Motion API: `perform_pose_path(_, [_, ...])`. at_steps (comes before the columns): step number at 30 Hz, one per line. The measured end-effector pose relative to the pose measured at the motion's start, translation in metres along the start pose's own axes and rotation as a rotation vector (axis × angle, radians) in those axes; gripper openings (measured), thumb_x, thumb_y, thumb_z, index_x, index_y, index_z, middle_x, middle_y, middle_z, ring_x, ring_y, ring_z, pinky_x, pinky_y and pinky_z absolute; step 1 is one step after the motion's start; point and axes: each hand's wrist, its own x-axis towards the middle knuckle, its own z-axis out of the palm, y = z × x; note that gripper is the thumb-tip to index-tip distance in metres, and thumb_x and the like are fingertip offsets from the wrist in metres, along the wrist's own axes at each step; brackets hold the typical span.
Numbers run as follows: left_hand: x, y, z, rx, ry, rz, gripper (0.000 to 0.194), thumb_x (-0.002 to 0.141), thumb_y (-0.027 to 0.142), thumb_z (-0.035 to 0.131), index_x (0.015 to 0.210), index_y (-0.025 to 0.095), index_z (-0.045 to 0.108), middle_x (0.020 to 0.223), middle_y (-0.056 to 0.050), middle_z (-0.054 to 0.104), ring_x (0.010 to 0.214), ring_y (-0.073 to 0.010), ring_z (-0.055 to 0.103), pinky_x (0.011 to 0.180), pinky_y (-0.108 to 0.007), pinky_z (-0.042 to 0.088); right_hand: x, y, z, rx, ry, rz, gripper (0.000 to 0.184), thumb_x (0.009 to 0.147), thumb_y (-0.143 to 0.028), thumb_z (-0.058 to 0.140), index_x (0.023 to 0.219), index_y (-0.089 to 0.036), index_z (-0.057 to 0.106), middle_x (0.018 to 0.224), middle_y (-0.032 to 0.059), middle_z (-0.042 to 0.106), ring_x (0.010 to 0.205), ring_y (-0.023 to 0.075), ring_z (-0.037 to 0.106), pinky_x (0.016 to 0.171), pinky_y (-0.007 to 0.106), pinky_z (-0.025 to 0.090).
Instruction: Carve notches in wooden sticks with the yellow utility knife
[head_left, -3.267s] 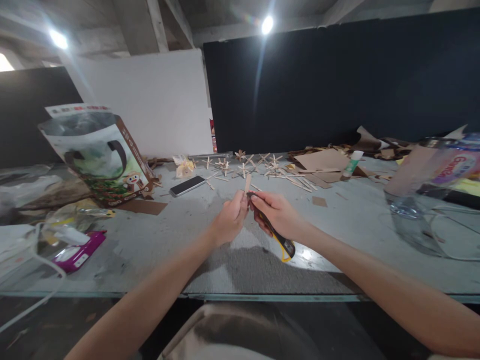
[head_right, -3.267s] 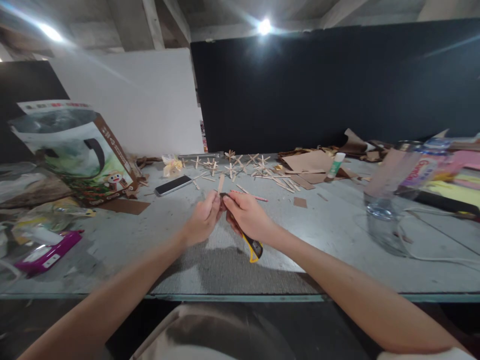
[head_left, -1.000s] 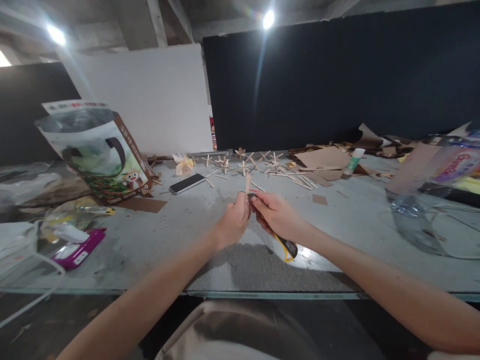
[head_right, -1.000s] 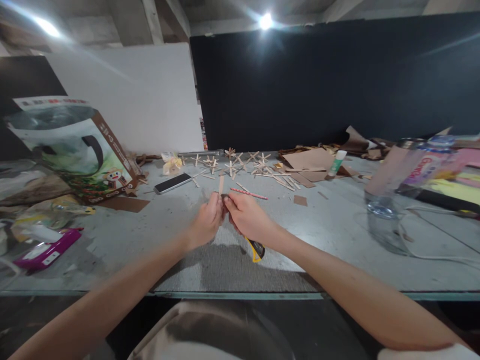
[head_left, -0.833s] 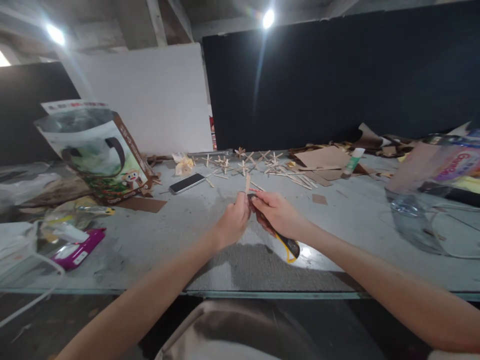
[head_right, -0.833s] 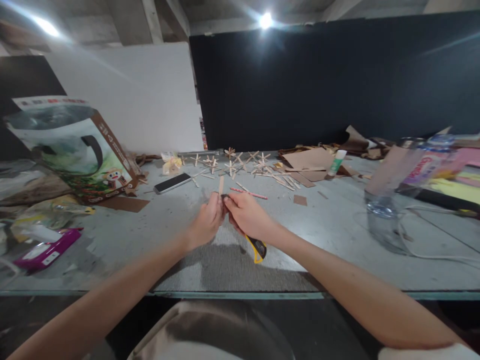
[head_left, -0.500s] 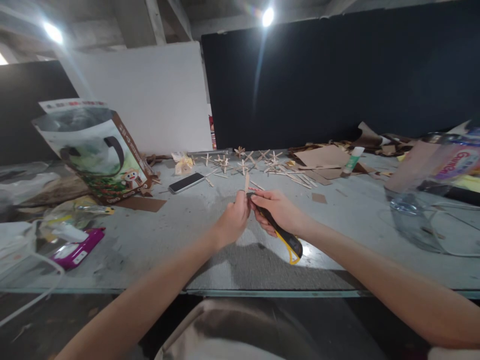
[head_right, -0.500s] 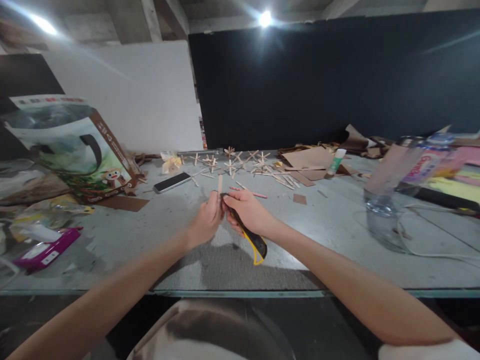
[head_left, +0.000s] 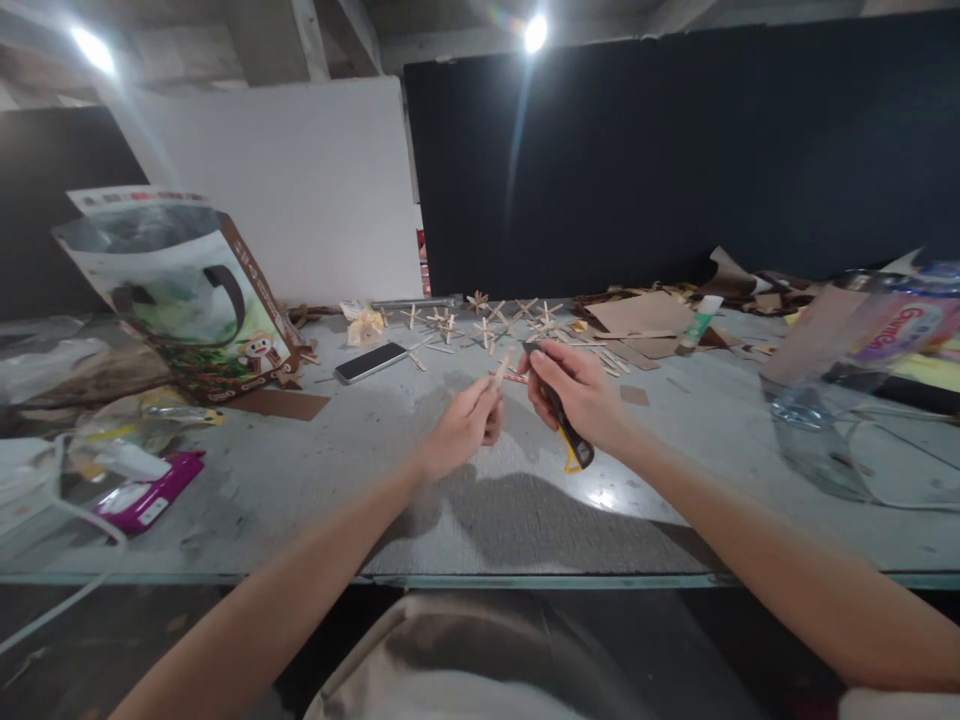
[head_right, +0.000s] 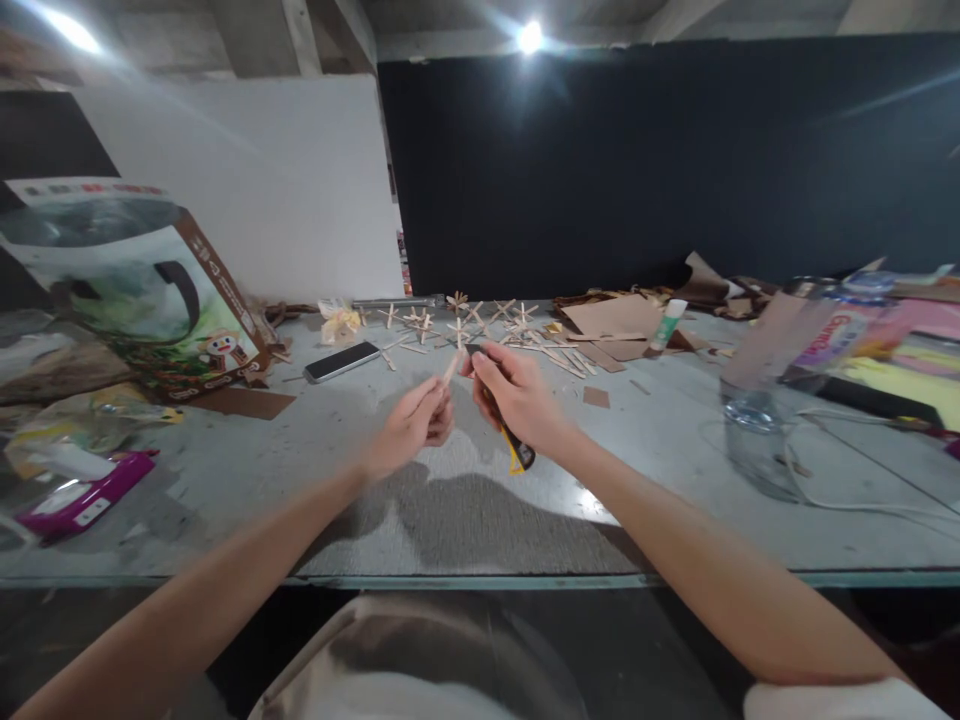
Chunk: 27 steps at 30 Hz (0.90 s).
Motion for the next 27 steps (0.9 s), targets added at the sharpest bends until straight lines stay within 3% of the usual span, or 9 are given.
perform_pose_path(4, [-0.002, 0.011, -0.002, -0.068, -0.106, -0.05, 0.037, 0.098, 0.041, 0.054, 0.074, 0.024, 0.031, 0.058, 0.01, 0.024, 0.045, -0.0061, 0.02, 0.047, -0.023, 0.015, 0.001, 0.0, -0.012, -0.407, -0.007, -0.178, 0.03, 0.102, -0.049, 0.061, 0.116, -0.023, 0.061, 0.059, -0.0093, 0.046, 0.047, 0.0114, 0.04, 0.049, 0.027, 0.031])
perform_pose_path(9, [-0.002, 0.013, -0.006, -0.068, -0.186, -0.054, 0.036, 0.097, 0.037, 0.051, 0.07, 0.024, 0.031, 0.056, 0.01, 0.021, 0.043, -0.0062, 0.02, 0.046, -0.023, 0.015, 0.007, 0.003, -0.018, -0.631, -0.045, -0.231, 0.032, 0.094, -0.053, 0.069, 0.09, -0.021, 0.066, 0.066, -0.0028, 0.058, 0.061, 0.0138, 0.049, 0.059, 0.029, 0.036])
perform_pose_path(13, [-0.002, 0.015, -0.008, -0.096, -0.212, 0.002, 0.036, 0.097, 0.043, 0.052, 0.07, 0.022, 0.04, 0.053, 0.01, 0.023, 0.043, -0.007, 0.023, 0.045, -0.023, 0.021, 0.006, 0.004, -0.016, -0.547, -0.005, -0.167, 0.038, 0.095, -0.059, 0.068, 0.088, -0.021, 0.064, 0.057, -0.0044, 0.055, 0.052, 0.0129, 0.048, 0.053, 0.028, 0.036])
perform_pose_path(19, [-0.004, 0.018, -0.005, -0.126, -0.08, 0.105, 0.045, 0.094, 0.059, 0.063, 0.076, 0.021, 0.048, 0.052, 0.01, 0.031, 0.041, -0.0067, 0.028, 0.042, -0.022, 0.025, 0.002, 0.003, -0.004, -0.14, 0.077, 0.023, 0.045, 0.089, -0.066, 0.074, 0.089, -0.024, 0.056, 0.047, -0.0111, 0.044, 0.033, 0.0086, 0.037, 0.035, 0.024, 0.034])
perform_pose_path(27, [0.001, 0.012, -0.008, -0.067, 0.043, 0.212, 0.058, 0.091, 0.072, 0.065, 0.072, 0.023, 0.041, 0.049, 0.012, 0.029, 0.036, -0.005, 0.025, 0.039, -0.022, 0.019, -0.005, -0.003, 0.005, 0.013, -0.061, 0.132, 0.042, 0.091, -0.061, 0.073, 0.085, -0.023, 0.057, 0.045, -0.0116, 0.043, 0.032, 0.0074, 0.039, 0.033, 0.021, 0.036])
